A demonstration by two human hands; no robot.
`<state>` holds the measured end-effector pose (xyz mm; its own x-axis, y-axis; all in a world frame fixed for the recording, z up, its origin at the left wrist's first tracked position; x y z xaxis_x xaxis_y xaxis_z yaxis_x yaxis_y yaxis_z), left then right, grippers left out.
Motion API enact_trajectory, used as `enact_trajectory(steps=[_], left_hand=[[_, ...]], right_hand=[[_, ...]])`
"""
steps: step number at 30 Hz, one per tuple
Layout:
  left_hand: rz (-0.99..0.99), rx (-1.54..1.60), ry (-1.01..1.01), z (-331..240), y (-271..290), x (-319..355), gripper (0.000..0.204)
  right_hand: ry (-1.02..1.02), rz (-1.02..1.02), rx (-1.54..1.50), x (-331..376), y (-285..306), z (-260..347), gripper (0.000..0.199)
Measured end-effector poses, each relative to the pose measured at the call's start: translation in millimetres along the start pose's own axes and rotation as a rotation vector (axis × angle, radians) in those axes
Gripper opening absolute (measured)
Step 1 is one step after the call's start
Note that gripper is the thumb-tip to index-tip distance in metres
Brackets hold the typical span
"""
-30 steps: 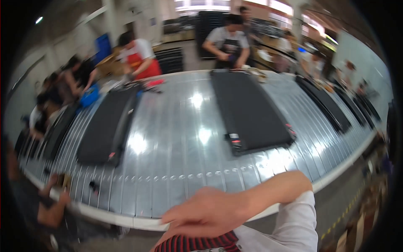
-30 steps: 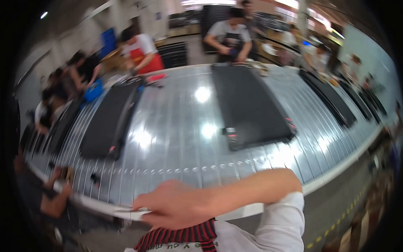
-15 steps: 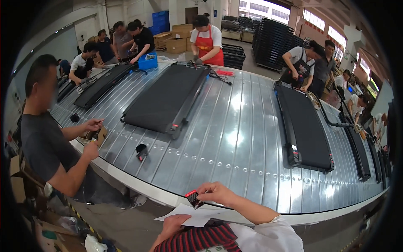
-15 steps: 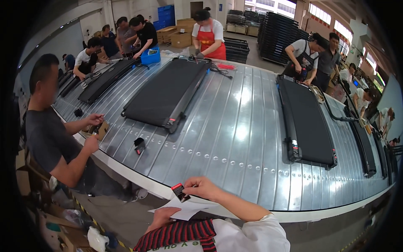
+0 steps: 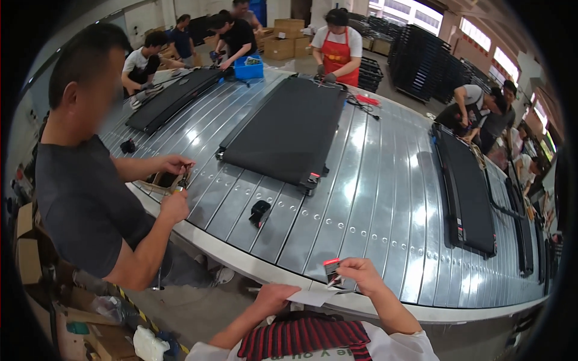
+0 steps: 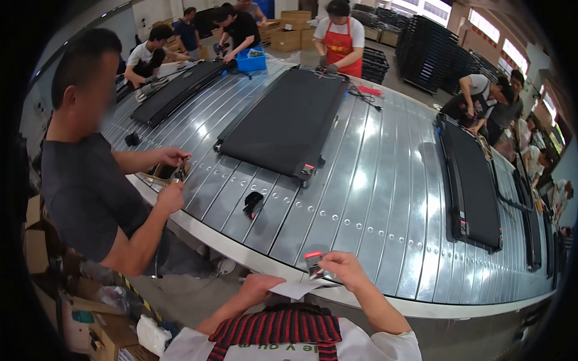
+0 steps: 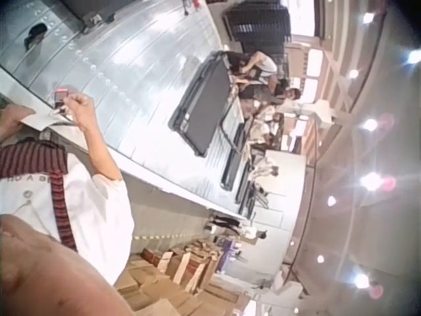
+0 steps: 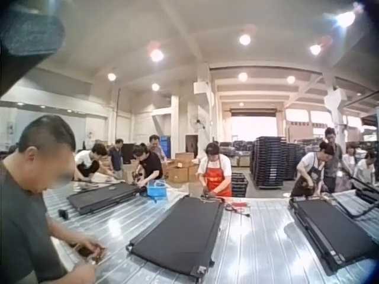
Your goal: Apply warning and QR code labels to treadmills moving on an assembly line.
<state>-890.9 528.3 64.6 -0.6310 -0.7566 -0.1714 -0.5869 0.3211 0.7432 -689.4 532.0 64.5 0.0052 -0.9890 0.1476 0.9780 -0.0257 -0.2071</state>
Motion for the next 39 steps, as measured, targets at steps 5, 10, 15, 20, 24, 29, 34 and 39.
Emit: enact_trajectory(steps=[5,10,15,20,24,29,34,39], left_hand=[[0.012,-0.034,-0.095,12.0,13.6,-44.2,0.03],[0.074,-0.235,-0.096,25.5,28.1,-98.0,0.027],[0.316,-0.147,-0.009,21.8,24.4,-155.4,0.018],[0.515,0.07,0.045,29.4,10.8,-208.7,0.013],[0.553,0.121,-0.062,45.0,5.4,-232.7,0.016],[0.615,0.227,-0.089,70.6,-5.4,-245.8,0.02],[0.55,0.098,-0.061,106.5,-12.4,-272.1,0.014],[0.463,-0.167,-0.003,143.9,-17.8,-302.7,0.01]], right_hand=[[0.032,-0.093,-0.021,-39.4,21.6,1.2,0.012],[0.124,-0.226,-0.011,-110.3,64.1,-1.5,0.015],[0.093,-0.274,0.009,-174.8,106.7,7.5,0.014],[0.06,-0.392,-0.12,-219.3,127.2,1.7,0.012],[-0.016,-0.427,-0.14,-266.8,125.3,-20.2,0.01],[-0.078,-0.457,-0.119,-325.1,129.8,-46.5,0.011],[-0.107,-0.478,-0.094,-376.0,132.6,-66.3,0.012],[-0.162,-0.494,-0.082,-407.0,128.3,-87.7,0.008]])
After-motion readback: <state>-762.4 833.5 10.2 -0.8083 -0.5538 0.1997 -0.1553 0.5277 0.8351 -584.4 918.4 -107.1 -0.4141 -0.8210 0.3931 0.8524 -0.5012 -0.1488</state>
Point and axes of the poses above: each hand's wrist, its own x-axis away from the middle knuckle, its own y-axis out of the back of the hand, z = x × y, the point moved 9 cm from there along -x, towards the middle knuckle, and after that the axes turned 8 degrees about y, right-handed, at the moved point
